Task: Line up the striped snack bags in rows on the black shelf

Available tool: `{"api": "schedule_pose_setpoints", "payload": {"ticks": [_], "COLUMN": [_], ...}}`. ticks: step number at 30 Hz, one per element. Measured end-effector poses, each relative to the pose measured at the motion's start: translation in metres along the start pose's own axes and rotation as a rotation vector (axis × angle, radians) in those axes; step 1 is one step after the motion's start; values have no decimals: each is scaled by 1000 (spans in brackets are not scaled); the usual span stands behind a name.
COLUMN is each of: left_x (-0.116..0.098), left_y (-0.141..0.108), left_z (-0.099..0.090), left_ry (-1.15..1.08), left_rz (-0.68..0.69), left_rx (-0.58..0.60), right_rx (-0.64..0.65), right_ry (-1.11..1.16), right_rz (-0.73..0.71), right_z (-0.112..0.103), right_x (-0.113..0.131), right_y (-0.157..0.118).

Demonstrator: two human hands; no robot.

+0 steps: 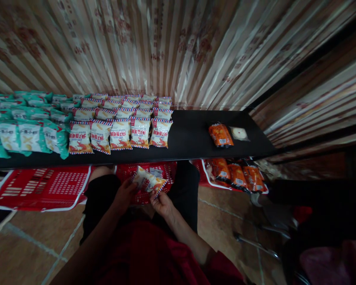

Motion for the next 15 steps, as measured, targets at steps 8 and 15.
{"api": "schedule_pose_setpoints", "payload": {"ticks": [8,15], "left_x": [12,-1], "left_y": [-12,-21], "left_z": [12,20], "left_ry": [-130,-107], "left_rz": [-56,-7], "left_rx": [61,45], "right_rx": [-92,-153], "right_ry": [87,-82], "right_rz": [75,23], "right_z": [2,-5], "right_x": [-15,-9], "right_y": [-18,-26]}}
Point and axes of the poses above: each hand's wrist, its own y-axis towards the middle knuckle, its own z-axis out of the palm, x = y × z, the point moved 10 cm from there along y, towards the middle knuckle, and after that the axes turned 4 degrees about y, right-handed, at the moved point
